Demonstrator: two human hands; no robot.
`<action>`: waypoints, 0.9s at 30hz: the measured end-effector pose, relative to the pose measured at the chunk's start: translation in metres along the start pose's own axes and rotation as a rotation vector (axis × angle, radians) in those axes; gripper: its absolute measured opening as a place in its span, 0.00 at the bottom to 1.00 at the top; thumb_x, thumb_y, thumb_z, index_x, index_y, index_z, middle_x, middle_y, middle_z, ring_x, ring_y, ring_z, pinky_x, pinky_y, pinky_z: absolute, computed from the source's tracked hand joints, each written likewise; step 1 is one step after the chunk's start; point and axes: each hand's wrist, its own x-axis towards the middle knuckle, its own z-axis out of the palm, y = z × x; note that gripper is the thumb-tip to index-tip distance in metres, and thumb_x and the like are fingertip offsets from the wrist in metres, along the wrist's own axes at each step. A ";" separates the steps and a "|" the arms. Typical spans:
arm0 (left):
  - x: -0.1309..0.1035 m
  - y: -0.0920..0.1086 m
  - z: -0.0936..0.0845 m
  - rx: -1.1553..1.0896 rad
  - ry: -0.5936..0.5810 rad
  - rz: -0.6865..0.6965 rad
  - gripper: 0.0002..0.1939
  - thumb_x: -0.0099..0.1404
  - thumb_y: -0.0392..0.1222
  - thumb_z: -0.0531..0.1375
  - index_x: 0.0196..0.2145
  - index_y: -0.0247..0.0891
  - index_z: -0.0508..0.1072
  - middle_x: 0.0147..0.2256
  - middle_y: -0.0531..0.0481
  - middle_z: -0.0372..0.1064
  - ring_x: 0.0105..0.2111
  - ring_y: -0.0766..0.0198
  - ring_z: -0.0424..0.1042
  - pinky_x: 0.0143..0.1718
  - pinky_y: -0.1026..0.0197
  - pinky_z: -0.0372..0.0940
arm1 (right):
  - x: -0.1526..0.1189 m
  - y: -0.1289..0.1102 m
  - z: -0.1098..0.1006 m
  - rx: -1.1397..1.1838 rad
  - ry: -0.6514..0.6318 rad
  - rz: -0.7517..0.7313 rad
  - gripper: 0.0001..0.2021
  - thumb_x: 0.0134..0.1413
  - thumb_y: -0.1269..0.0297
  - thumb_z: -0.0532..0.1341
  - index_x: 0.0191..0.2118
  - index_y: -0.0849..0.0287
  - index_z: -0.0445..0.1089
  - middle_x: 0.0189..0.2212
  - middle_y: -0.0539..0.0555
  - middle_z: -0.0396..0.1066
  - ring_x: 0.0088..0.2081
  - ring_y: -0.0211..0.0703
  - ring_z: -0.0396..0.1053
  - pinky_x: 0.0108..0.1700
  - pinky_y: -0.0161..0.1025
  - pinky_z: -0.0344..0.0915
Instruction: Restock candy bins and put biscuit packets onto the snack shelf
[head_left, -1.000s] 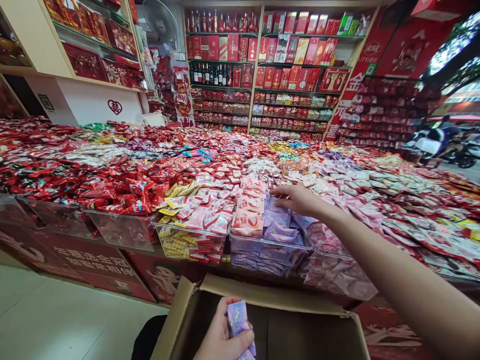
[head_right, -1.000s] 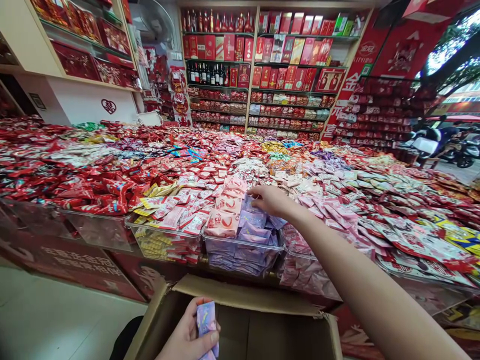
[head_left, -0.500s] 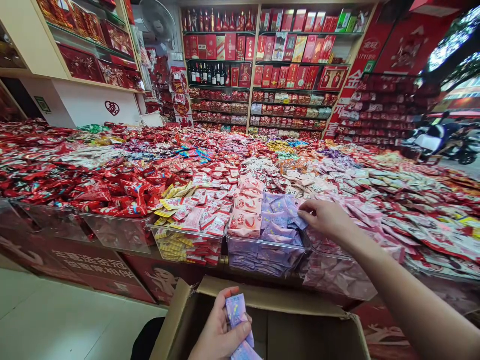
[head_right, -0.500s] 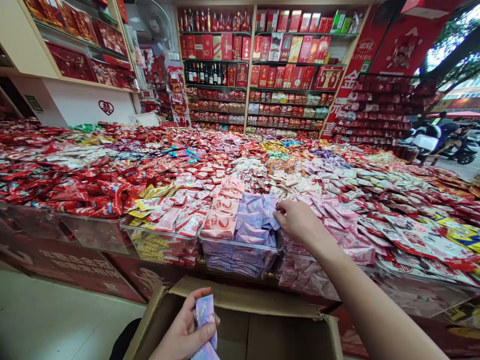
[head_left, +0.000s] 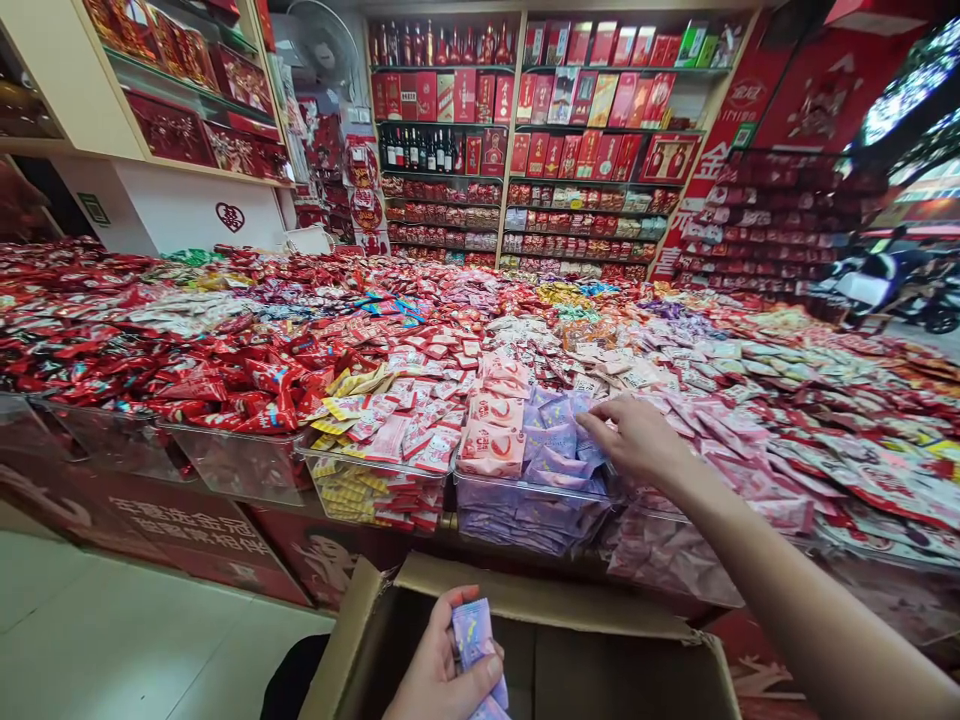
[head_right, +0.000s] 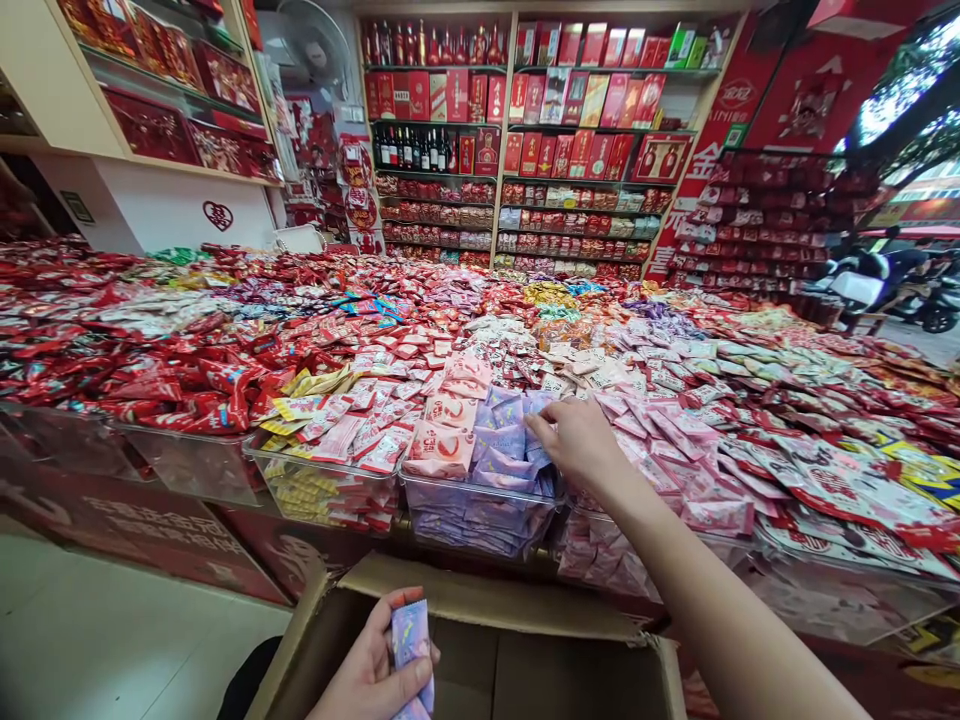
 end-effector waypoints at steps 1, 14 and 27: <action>0.000 -0.001 0.000 -0.003 -0.004 0.006 0.38 0.44 0.47 0.69 0.48 0.41 0.52 0.25 0.55 0.67 0.19 0.73 0.62 0.23 0.67 0.59 | 0.003 -0.001 0.001 0.030 -0.011 -0.008 0.17 0.56 0.58 0.51 0.30 0.60 0.74 0.30 0.57 0.74 0.34 0.44 0.68 0.36 0.36 0.56; -0.001 -0.002 -0.004 -0.004 -0.012 0.023 0.37 0.45 0.48 0.68 0.47 0.40 0.54 0.26 0.54 0.67 0.22 0.73 0.62 0.25 0.67 0.57 | 0.024 -0.011 -0.003 0.117 -0.162 0.028 0.15 0.52 0.60 0.52 0.20 0.59 0.69 0.18 0.51 0.68 0.22 0.37 0.62 0.24 0.34 0.50; 0.000 -0.002 -0.004 0.009 0.012 0.025 0.37 0.44 0.48 0.69 0.47 0.41 0.54 0.25 0.54 0.67 0.22 0.72 0.62 0.24 0.68 0.57 | 0.052 -0.018 -0.006 -0.049 -0.087 -0.363 0.10 0.56 0.65 0.54 0.32 0.60 0.73 0.33 0.57 0.73 0.37 0.44 0.67 0.41 0.37 0.57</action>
